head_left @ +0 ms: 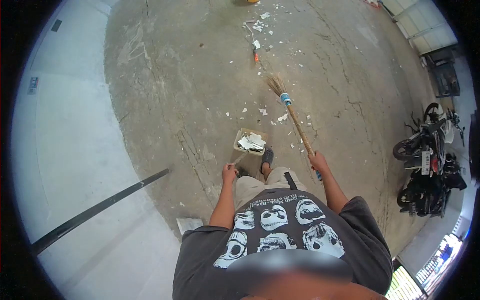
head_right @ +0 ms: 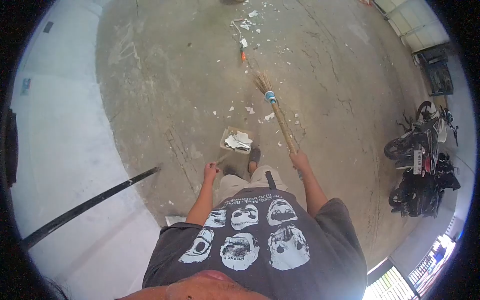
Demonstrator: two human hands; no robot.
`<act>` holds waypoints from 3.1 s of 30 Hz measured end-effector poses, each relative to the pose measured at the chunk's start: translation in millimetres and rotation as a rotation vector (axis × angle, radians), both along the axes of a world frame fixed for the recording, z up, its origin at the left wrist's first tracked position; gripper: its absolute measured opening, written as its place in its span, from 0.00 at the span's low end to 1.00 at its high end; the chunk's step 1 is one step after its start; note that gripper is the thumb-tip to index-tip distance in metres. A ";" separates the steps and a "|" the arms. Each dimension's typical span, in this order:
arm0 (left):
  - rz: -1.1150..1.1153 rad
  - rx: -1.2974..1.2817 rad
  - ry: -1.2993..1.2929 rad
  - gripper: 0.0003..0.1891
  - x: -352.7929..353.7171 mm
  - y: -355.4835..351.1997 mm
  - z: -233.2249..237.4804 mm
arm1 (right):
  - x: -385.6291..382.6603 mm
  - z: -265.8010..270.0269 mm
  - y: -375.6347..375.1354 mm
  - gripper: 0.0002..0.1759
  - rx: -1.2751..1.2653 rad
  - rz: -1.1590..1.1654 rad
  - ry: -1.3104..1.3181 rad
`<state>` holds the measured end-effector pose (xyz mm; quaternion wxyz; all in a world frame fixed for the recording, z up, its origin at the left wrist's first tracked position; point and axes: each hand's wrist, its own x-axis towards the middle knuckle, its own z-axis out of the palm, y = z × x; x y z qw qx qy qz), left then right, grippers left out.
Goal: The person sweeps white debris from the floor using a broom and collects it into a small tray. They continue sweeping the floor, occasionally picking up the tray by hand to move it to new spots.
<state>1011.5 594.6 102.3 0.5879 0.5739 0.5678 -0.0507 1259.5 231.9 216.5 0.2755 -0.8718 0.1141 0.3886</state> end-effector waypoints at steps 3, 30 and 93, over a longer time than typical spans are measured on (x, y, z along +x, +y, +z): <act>-0.029 -0.080 0.006 0.10 33.8 -6.7 -0.6 | 1.7 23.6 21.2 0.20 -0.003 -0.022 0.037; -0.344 0.081 0.127 0.07 55.2 6.3 -6.0 | -39.4 149.0 -31.4 0.22 -0.095 0.092 0.418; -0.076 0.127 0.225 0.13 -32.0 -24.4 -89.3 | -11.1 177.2 6.7 0.20 -0.061 0.713 0.448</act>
